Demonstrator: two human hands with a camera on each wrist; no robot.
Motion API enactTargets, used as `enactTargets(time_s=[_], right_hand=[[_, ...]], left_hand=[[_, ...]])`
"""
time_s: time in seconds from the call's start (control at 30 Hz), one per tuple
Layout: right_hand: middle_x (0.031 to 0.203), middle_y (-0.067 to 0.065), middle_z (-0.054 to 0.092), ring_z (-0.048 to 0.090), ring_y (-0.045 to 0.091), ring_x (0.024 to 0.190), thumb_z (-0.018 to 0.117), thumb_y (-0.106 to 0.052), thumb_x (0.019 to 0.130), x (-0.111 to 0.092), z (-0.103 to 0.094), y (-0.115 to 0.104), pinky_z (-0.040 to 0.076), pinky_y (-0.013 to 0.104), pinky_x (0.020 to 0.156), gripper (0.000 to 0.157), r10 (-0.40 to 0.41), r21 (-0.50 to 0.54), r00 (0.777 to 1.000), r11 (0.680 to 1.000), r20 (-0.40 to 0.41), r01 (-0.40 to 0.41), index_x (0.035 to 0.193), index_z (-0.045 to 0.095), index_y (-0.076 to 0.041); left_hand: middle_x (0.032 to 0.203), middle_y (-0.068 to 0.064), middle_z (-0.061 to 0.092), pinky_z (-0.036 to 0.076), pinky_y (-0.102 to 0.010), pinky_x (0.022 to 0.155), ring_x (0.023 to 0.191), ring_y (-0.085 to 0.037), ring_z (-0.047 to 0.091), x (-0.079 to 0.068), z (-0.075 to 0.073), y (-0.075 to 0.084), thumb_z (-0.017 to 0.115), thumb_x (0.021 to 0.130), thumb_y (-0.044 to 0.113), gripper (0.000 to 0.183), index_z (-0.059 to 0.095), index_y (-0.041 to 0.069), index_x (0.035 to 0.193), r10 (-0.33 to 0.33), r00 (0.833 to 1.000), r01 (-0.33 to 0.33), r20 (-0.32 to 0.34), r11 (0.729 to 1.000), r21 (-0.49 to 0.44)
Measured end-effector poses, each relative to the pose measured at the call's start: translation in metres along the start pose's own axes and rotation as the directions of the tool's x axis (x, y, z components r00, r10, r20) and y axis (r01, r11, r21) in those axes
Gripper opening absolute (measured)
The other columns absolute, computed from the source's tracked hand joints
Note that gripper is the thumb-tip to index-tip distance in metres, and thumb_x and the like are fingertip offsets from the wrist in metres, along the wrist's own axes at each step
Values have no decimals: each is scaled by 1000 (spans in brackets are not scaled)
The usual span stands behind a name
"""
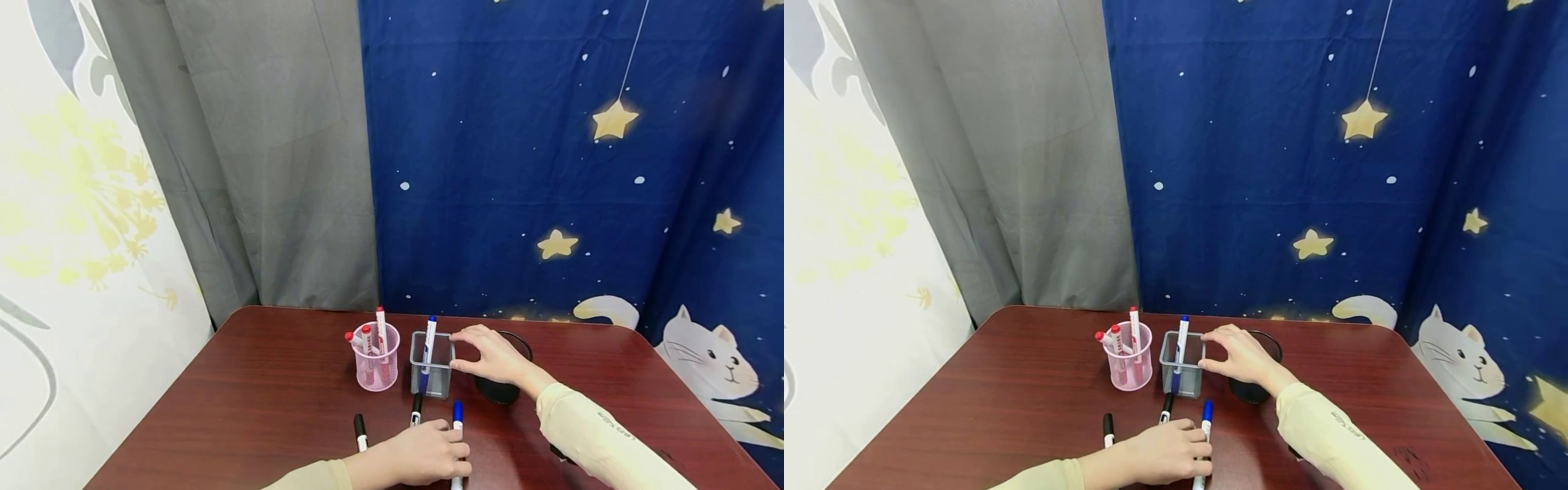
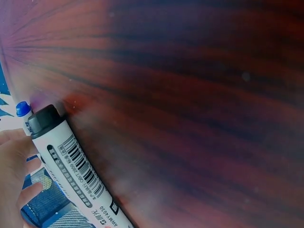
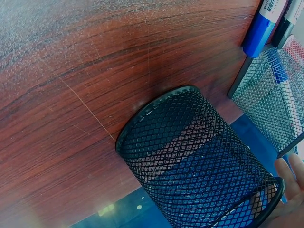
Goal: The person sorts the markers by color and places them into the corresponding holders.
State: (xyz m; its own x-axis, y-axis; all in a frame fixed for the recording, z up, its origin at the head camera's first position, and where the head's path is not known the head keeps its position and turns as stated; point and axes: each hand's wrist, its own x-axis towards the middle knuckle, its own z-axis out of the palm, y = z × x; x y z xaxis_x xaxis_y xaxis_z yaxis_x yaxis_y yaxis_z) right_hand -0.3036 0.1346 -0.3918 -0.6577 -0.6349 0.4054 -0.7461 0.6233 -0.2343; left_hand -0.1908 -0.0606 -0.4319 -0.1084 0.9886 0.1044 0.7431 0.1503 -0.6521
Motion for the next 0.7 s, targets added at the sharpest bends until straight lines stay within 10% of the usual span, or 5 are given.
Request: enactTargets(time_s=[0.7], right_hand=[[115, 5, 59, 49, 24, 111, 62, -48, 82, 0, 1, -1, 39, 45, 90, 51, -18, -5, 1000, 1000, -5, 18, 116, 62, -9]], left_hand=[[89, 20, 54, 37, -20, 78, 88, 1, 50, -2, 6, 1, 49, 88, 32, 11, 60, 36, 89, 46, 998, -45, -34, 999, 9]])
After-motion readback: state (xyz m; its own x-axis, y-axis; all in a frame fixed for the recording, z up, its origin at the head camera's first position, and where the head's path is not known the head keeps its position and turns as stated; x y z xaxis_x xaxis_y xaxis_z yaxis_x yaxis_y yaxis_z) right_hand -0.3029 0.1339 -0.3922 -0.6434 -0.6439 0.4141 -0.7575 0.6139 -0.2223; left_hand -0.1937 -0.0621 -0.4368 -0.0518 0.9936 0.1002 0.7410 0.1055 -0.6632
